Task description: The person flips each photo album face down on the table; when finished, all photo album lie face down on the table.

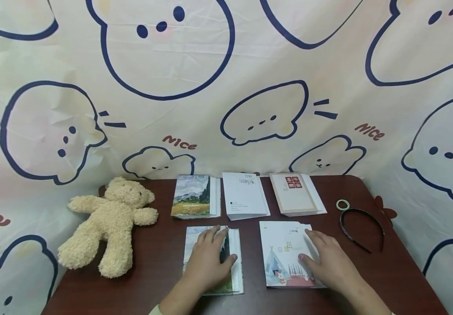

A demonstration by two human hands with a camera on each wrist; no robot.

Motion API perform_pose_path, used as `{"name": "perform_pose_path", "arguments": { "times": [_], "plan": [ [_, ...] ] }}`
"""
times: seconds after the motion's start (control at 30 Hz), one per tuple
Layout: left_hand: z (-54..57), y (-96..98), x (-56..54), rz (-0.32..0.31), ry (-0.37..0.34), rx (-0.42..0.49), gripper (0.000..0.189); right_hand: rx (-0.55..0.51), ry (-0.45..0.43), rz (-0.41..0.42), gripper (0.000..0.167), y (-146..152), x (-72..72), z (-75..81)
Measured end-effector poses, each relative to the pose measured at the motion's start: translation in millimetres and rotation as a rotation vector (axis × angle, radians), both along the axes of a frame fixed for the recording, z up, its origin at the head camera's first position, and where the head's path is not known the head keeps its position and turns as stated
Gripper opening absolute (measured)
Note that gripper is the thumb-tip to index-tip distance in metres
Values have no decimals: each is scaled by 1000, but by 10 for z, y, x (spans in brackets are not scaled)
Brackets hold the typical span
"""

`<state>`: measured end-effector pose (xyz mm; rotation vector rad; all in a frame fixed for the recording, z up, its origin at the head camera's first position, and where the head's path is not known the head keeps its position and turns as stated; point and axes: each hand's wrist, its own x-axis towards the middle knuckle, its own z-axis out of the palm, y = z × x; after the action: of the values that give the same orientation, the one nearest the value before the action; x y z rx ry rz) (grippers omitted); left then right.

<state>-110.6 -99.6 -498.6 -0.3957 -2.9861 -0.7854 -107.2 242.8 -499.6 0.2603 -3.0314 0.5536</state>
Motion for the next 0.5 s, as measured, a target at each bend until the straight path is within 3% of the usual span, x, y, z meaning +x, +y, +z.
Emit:
{"name": "perform_pose_path", "arguments": {
  "times": [0.17,0.5],
  "plan": [
    [-44,172,31,-33,-20,64,63,-44,5,41,69,-8,19,-47],
    [-79,422,89,-87,-53,231,65,-49,0,48,69,-55,31,-121]
  ]
}}
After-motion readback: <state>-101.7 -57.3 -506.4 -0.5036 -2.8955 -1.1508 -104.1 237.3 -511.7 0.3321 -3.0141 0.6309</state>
